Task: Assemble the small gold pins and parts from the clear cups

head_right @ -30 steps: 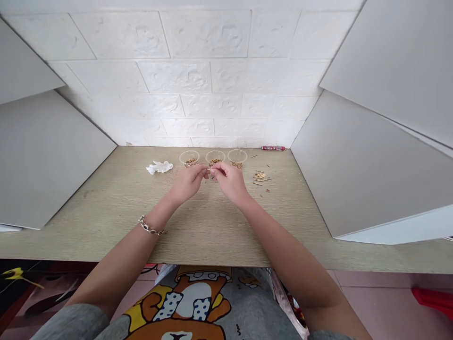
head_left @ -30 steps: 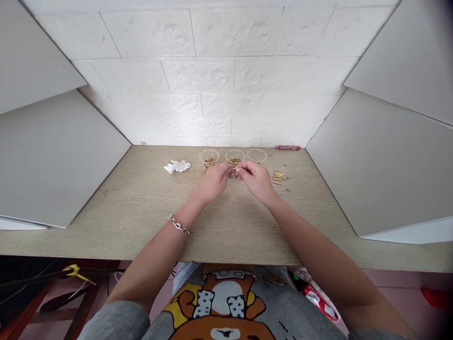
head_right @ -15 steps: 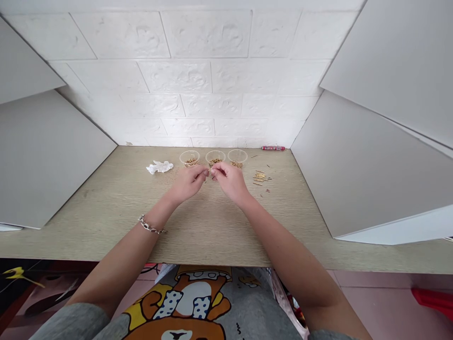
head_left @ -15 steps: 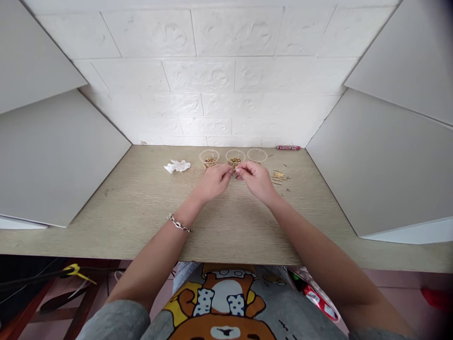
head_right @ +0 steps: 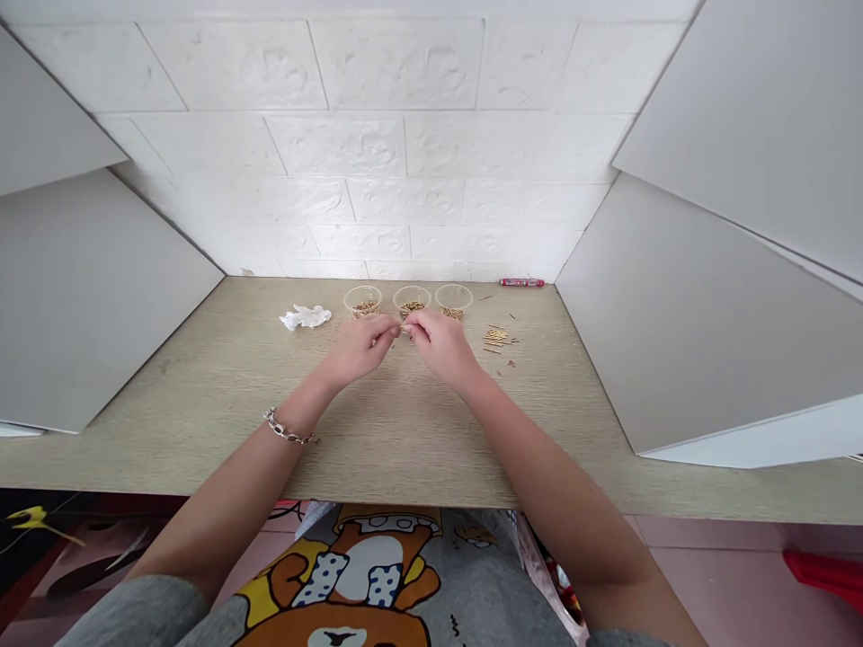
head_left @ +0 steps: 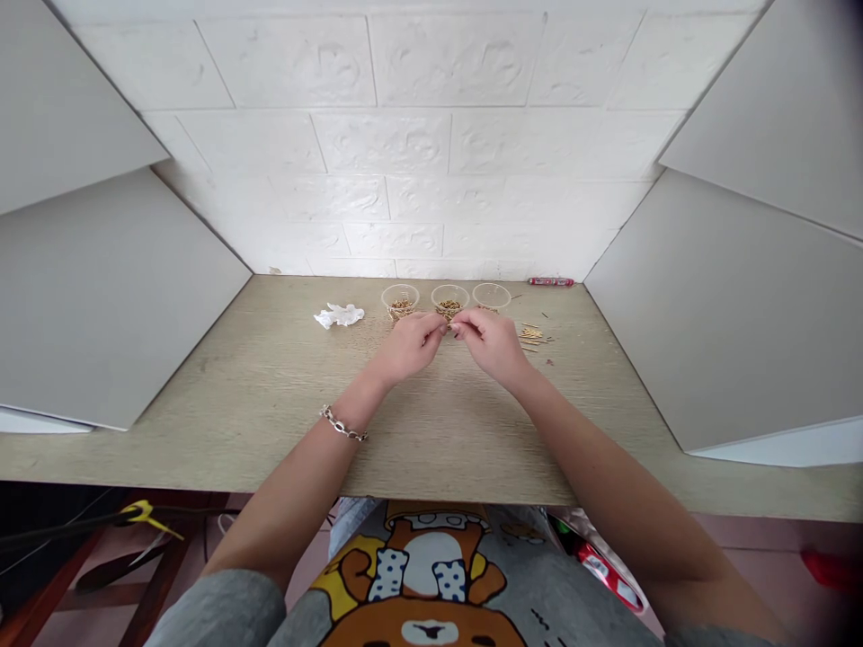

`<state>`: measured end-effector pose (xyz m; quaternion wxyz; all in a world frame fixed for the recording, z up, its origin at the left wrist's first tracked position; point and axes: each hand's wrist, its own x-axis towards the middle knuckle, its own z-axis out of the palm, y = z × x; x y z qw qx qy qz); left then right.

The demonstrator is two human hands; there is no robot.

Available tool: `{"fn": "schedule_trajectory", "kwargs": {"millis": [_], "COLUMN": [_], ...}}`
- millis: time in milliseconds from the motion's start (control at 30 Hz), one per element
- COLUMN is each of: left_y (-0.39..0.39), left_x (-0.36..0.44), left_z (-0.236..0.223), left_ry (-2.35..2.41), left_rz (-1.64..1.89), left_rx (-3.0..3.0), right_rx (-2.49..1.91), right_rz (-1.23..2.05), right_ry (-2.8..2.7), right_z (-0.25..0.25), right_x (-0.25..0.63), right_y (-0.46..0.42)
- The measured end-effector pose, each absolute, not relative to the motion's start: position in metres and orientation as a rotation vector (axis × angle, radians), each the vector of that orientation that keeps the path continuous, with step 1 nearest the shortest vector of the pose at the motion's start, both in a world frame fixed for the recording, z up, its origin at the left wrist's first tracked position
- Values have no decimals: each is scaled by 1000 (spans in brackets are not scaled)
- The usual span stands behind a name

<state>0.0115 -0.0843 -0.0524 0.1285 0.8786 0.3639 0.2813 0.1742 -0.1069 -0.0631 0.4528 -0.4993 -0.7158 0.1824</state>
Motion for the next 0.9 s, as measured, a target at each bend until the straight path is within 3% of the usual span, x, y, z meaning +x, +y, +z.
{"fn": "schedule_trajectory", "kwargs": {"millis": [400,533,900], "left_y": [-83,-81,-83], "left_x": [8,9,12], "left_z": [-57,-59,-58], "left_ry": [1061,1048,1085], "left_rz": [710,748,819], "left_rx": [2919,2752,2437], "right_rx": [-1260,-1205,-1243], "right_rz": [499,318,371], "right_ry": [-1799,-1931,-1834], "right_z": [-67,-69,-66], "right_x": [174,175,171], "right_y": [-104,-104,-106]}}
